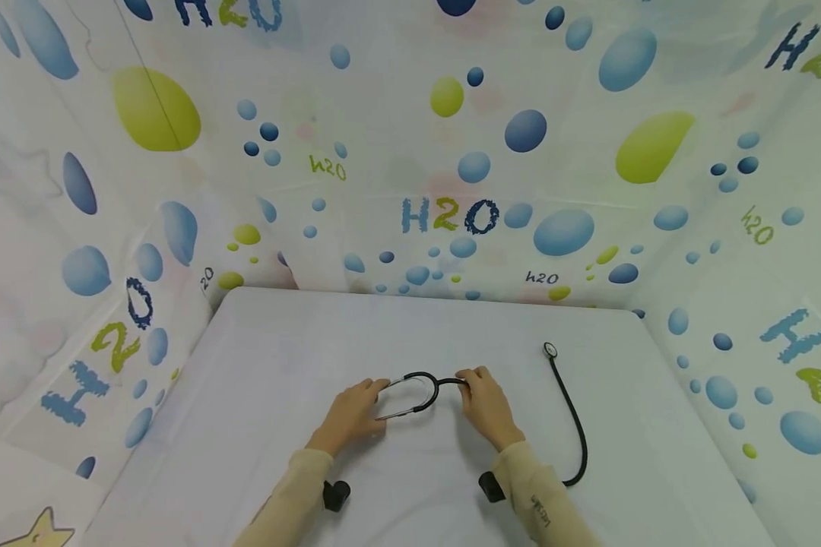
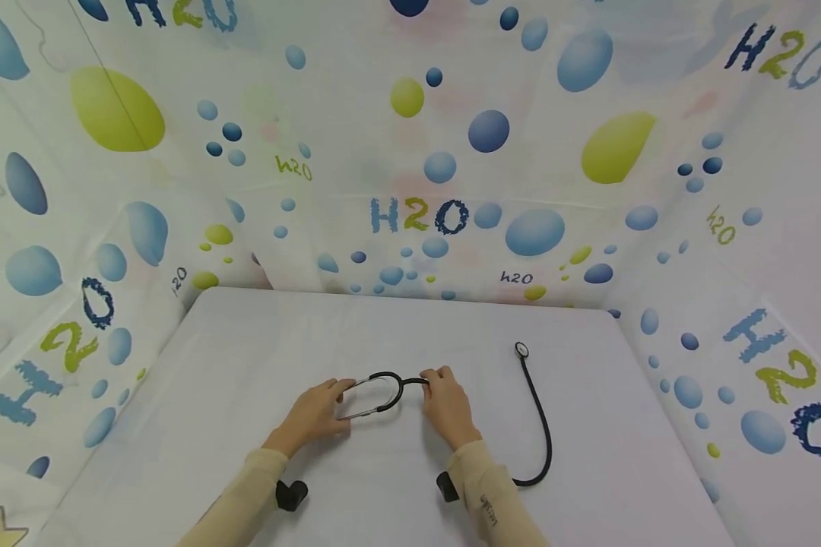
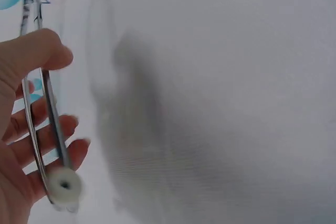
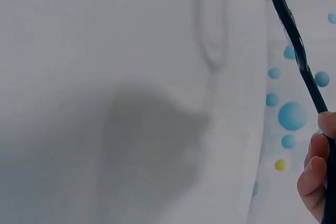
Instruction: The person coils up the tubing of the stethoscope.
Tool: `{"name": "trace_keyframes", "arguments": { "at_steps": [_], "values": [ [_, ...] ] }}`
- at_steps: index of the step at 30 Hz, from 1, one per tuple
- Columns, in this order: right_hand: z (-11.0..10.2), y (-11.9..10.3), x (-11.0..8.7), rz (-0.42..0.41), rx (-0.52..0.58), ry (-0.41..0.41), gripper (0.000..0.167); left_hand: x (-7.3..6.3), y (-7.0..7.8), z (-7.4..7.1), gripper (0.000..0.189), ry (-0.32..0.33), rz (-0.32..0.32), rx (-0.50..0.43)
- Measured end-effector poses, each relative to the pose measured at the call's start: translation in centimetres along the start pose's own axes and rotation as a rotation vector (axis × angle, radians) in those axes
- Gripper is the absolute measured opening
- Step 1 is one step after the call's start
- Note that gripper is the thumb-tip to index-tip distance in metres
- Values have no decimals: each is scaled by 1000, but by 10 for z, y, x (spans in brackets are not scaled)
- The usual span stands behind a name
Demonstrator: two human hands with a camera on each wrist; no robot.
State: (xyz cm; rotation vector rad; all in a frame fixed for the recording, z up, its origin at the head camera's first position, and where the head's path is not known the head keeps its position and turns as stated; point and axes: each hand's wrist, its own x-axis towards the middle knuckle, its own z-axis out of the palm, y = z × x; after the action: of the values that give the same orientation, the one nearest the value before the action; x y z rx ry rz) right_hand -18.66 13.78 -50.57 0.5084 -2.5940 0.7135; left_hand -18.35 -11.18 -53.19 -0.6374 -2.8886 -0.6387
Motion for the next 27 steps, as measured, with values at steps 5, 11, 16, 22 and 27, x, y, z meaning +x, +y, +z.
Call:
{"name": "trace_keyframes", "arguments": {
  "at_steps": [5,11,16,22,27],
  "values": [
    [-9,1,3,-10,25,64,10,-2,7,-14,50,31,-35,-257],
    [-20,0,-3,-56,37,28,18,-4,13,-25,50,130,-86,-387],
    [-34,1,-14,-19,65,-95,30,-6,19,-32,51,201,-169,-387],
    [-50,0,-18,-27,51,-64,25,-8,23,-36,53,315,-222,-277],
    [-60,-13,-18,-101,-95,-75,21,-8,30,-37,52,348,-210,-202]
  ]
}}
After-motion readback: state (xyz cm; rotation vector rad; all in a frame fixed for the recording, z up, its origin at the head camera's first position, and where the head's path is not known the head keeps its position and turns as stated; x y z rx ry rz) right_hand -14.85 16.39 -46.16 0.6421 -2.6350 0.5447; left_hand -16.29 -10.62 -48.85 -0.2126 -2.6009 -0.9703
